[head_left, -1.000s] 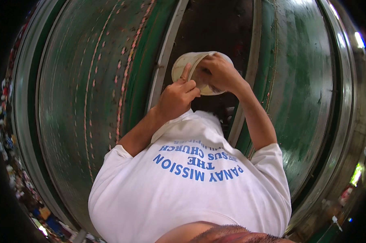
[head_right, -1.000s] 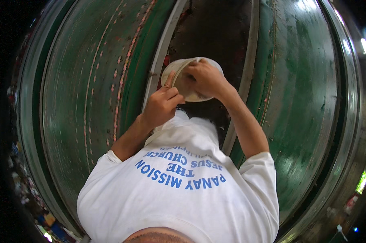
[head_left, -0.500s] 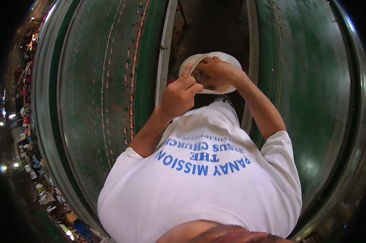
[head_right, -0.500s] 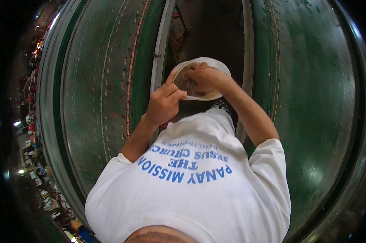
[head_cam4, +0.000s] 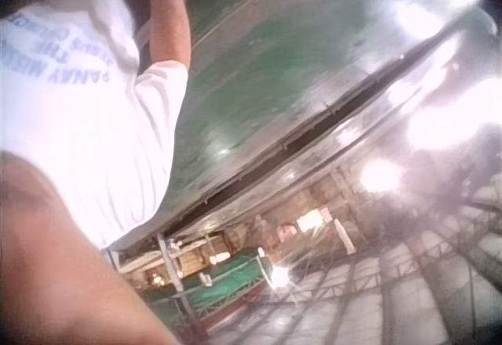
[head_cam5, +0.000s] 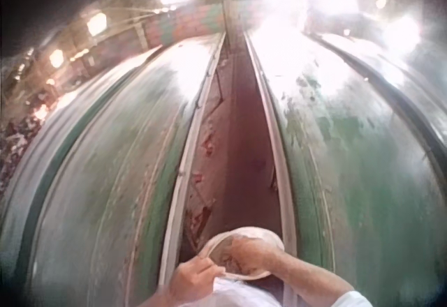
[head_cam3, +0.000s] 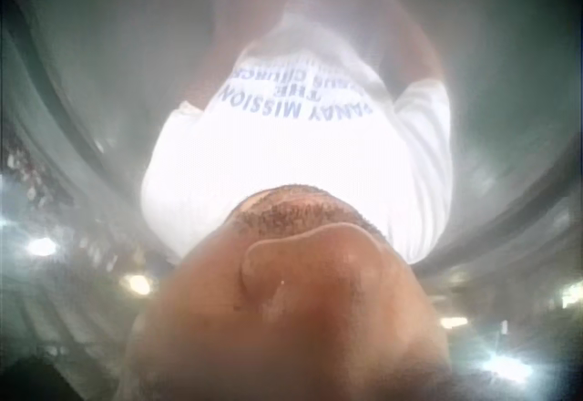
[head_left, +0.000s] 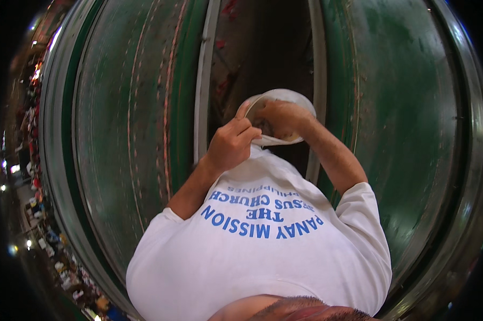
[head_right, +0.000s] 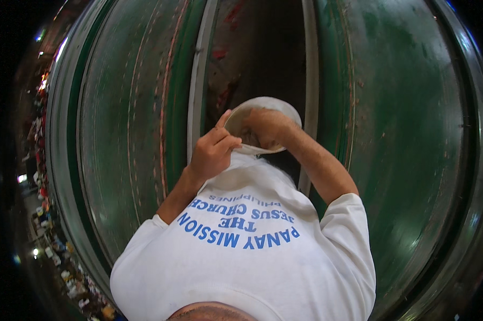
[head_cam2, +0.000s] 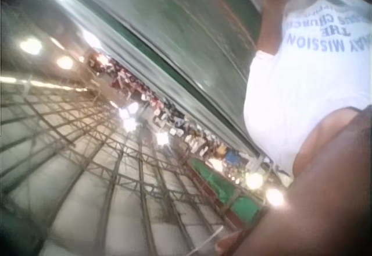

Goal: The person wipes a green painted ceiling with a cloth, repeatedly dipping the cloth into a small bucket of liquid. The person moves along the ceiling, scrubbing different areas and occasionally repositioning the bucket.

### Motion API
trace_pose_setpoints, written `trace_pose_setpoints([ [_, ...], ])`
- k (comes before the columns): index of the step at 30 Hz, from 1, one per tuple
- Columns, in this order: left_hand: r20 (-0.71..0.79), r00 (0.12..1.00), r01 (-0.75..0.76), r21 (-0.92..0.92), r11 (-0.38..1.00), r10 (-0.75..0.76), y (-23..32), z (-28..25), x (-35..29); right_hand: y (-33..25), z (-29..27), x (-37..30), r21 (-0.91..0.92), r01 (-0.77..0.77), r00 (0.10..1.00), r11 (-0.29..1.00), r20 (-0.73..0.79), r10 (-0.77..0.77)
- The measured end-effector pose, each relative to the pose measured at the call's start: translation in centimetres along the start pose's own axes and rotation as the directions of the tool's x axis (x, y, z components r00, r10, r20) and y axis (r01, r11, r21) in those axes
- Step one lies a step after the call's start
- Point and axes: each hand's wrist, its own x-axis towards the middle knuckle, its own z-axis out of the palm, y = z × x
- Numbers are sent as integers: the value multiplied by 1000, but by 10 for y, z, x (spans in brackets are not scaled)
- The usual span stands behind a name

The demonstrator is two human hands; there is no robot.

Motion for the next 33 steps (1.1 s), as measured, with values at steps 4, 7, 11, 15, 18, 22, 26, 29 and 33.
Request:
trace_pose_setpoints([
  [4,-46,999,26,-83,996,-30,-81,6,69,37,-91,52,-3,-52,997,999,59,52],
  [7,-84,993,74,-134,988,-86,-126,10,131,100,-152,88,-25,86,988,996,-125,-89],
  [11,-136,988,66,-97,993,-79,-196,3,212,140,-240,121,-2,125,938,992,-324,-119],
  [15,-143,987,68,-51,996,-75,-255,-10,293,181,-313,150,25,152,868,988,-482,-121],
  [18,-137,987,84,-28,996,-87,-301,-9,348,231,-354,179,-74,201,716,977,-669,-199],
  [22,-124,982,142,-17,990,-143,-359,5,427,306,-412,219,15,267,607,964,-779,-156],
  [26,-62,988,140,7,990,-140,-405,14,510,376,-465,253,102,301,504,948,-861,-67],
  [29,-16,993,116,40,992,-115,-435,17,580,419,-514,263,88,310,441,947,-895,-62],
  [33,-26,1000,10,43,999,-8,-474,22,675,480,-573,271,109,306,349,946,-937,-4],
])
